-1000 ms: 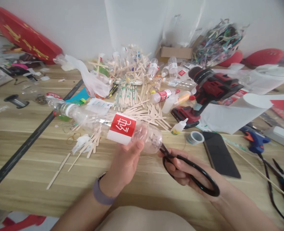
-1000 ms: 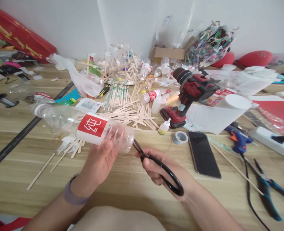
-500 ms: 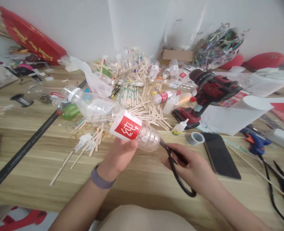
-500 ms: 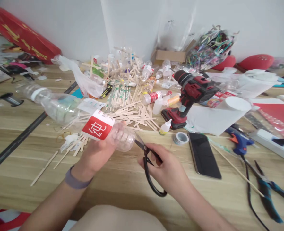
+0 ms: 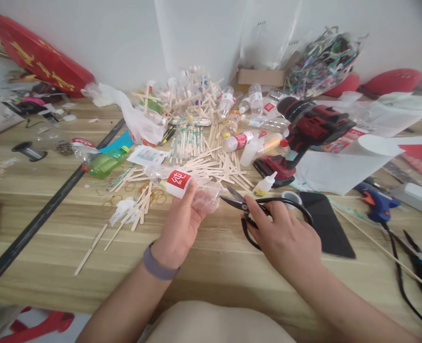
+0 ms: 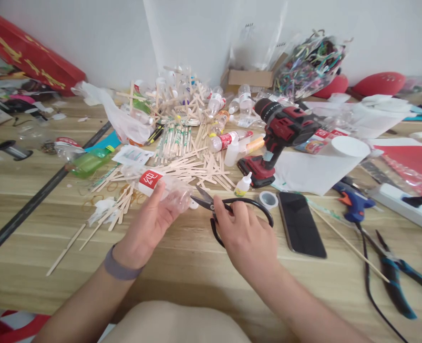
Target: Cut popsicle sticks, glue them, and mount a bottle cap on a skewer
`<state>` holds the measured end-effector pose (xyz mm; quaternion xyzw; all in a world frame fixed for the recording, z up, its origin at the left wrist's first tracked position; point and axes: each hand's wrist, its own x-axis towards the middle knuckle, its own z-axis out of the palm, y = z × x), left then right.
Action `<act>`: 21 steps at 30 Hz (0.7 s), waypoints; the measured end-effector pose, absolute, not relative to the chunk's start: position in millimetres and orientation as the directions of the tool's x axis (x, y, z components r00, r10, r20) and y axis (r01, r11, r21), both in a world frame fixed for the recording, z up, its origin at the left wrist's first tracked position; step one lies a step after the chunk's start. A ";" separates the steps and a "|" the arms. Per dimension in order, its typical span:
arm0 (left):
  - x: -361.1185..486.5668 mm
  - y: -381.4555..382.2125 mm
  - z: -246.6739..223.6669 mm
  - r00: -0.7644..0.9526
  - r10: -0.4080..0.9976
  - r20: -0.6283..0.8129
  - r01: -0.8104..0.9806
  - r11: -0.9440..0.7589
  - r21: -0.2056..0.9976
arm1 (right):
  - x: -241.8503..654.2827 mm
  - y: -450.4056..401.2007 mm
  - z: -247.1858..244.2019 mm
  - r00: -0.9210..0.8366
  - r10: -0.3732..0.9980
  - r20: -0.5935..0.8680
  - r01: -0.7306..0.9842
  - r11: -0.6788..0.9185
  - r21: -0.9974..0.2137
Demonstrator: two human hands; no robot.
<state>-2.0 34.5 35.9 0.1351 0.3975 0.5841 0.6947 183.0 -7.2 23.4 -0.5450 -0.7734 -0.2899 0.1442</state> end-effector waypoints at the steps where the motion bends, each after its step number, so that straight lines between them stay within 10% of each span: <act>1: -1.9 34.9 34.3 0.009 0.915 -0.403 -0.702 0.293 0.649 | 184.9 -5.8 23.3 -0.358 0.772 0.525 0.931 0.251 0.265; 5: 2.4 35.1 30.3 -0.027 0.921 -0.390 -0.723 0.251 0.644 | 189.8 3.4 23.6 -0.157 0.942 0.296 0.909 0.255 -0.329; 9: 5.2 34.5 26.9 -0.033 0.947 -0.319 -0.749 0.188 0.635 | 188.2 8.7 31.0 -0.211 0.938 -0.274 0.400 -0.173 -0.900; 13: 1.0 35.3 23.0 0.013 0.975 -0.221 -0.760 0.153 0.632 | 186.3 4.8 38.4 -0.293 0.840 -0.457 0.178 -0.422 -0.889; 16: -2.4 35.8 23.8 0.041 0.986 -0.160 -0.781 0.131 0.610 | 187.0 1.5 34.0 -0.161 0.977 -0.140 0.450 -0.054 -0.891; 21: -2.6 32.9 31.0 0.151 0.973 -0.173 -0.855 0.216 0.472 | 186.5 -1.1 20.0 -0.215 0.778 0.590 0.933 0.342 -0.111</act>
